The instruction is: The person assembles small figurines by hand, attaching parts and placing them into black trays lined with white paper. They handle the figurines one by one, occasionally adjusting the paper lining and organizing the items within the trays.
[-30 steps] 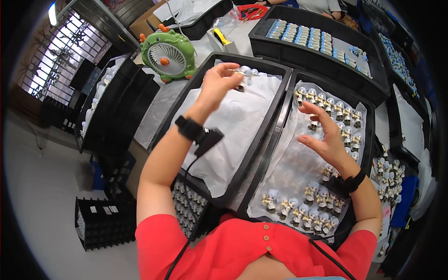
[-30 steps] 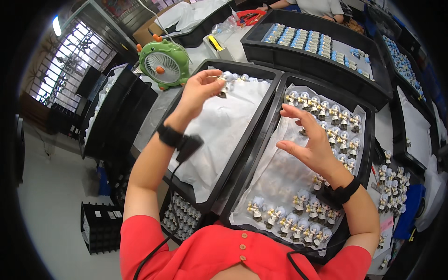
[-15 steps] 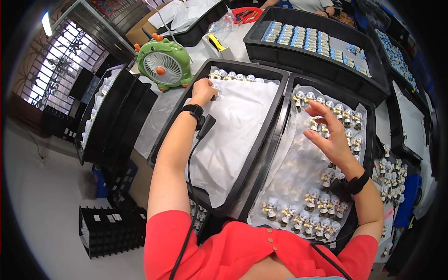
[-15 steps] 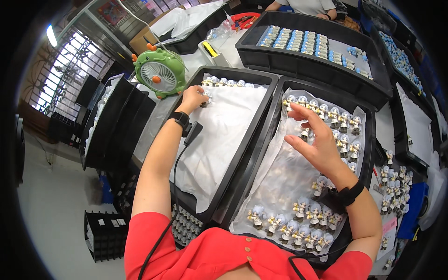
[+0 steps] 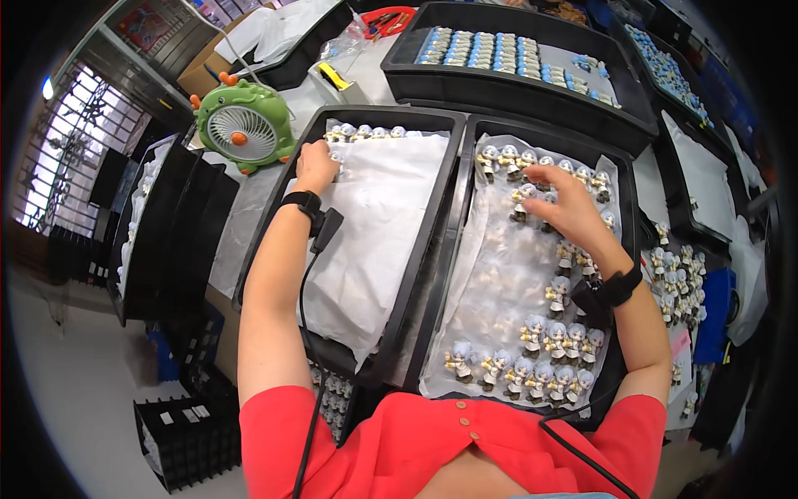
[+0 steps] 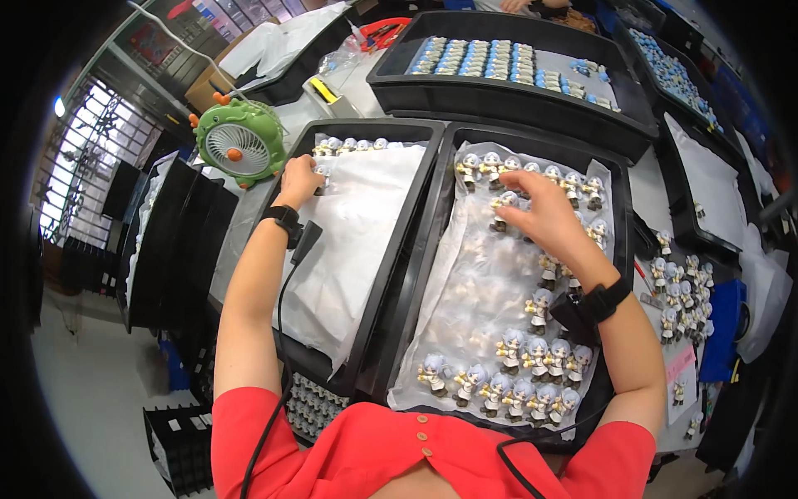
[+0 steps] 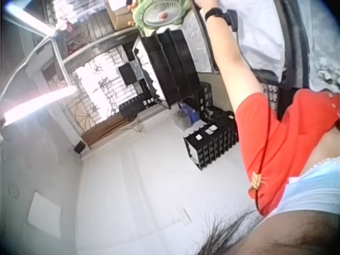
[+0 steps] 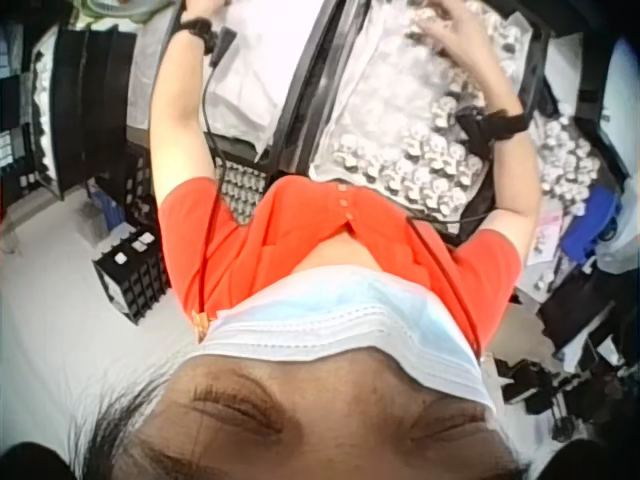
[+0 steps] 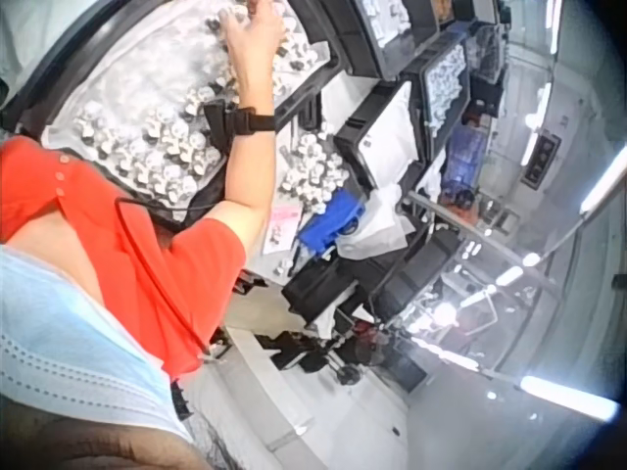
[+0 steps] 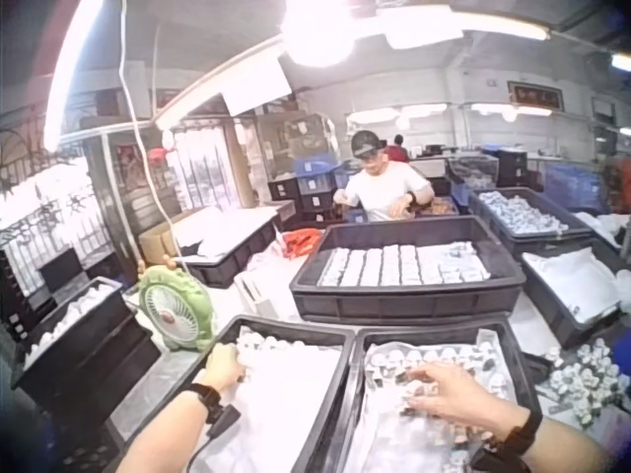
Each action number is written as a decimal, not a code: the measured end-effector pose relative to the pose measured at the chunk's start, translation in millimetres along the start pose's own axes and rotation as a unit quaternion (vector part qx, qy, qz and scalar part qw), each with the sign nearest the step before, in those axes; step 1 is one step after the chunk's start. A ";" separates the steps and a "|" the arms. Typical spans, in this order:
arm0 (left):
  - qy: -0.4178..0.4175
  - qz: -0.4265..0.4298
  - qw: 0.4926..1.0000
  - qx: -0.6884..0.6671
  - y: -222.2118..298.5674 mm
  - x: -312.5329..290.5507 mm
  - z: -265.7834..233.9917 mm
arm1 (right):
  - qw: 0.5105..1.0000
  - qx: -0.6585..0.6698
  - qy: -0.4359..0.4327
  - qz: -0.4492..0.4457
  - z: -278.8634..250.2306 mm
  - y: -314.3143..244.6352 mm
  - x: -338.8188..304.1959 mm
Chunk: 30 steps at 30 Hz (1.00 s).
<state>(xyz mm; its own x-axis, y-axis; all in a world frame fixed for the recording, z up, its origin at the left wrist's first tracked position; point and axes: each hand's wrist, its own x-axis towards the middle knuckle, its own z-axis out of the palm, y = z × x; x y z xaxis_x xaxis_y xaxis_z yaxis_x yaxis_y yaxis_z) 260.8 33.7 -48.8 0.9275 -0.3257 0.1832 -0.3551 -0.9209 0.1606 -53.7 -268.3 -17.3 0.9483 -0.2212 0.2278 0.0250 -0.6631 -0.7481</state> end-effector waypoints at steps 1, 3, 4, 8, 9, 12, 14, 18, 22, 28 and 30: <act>0.013 0.021 1.000 0.005 6.6 -6.2 -8.9 | 0.998 -0.060 -0.003 -0.007 4.6 7.1 -2.3; 0.005 0.016 0.999 -0.031 27.7 -17.2 -31.3 | 0.983 -0.180 -0.011 -0.022 12.2 13.0 -5.8; 0.003 0.041 0.994 -0.100 33.2 -22.9 -38.9 | 0.978 -0.204 -0.038 0.014 17.1 5.6 -6.2; -0.111 0.113 0.886 -0.436 87.2 -75.6 -81.4 | 0.971 -0.235 -0.047 0.025 23.9 4.0 -7.0; -0.118 0.161 0.856 -0.477 100.9 -95.3 -91.2 | 0.979 -0.200 -0.030 -0.007 22.4 2.1 -7.2; -0.188 0.191 0.779 -0.567 130.1 -153.8 -113.8 | 0.993 -0.022 0.011 -0.113 14.9 -17.5 -2.1; -0.214 0.198 0.744 -0.601 139.8 -180.0 -115.8 | 0.989 0.061 0.005 -0.137 15.7 -37.3 -2.8; -0.228 0.171 0.739 -0.610 152.4 -199.2 -107.4 | 0.979 0.135 -0.029 -0.150 15.6 -56.6 -16.1; -0.219 0.115 0.704 -0.666 163.2 -209.7 -99.0 | 0.971 0.121 -0.035 -0.204 22.3 -61.2 -21.8; -0.187 0.157 0.712 -0.658 161.2 -209.3 -78.8 | 0.960 0.067 -0.018 -0.271 24.2 -65.1 -22.6; -0.198 0.153 0.660 -0.708 162.3 -206.9 -76.8 | 0.968 0.086 -0.024 -0.233 21.4 -69.2 -25.1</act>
<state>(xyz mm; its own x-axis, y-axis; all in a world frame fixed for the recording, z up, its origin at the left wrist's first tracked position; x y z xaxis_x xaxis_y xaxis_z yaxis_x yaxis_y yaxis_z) 2.3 -32.0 13.8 0.6448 -0.7390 0.1951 -0.0263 0.2336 0.9720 -72.5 -201.6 15.4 0.8351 0.1094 0.5392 0.5019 -0.5527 -0.6652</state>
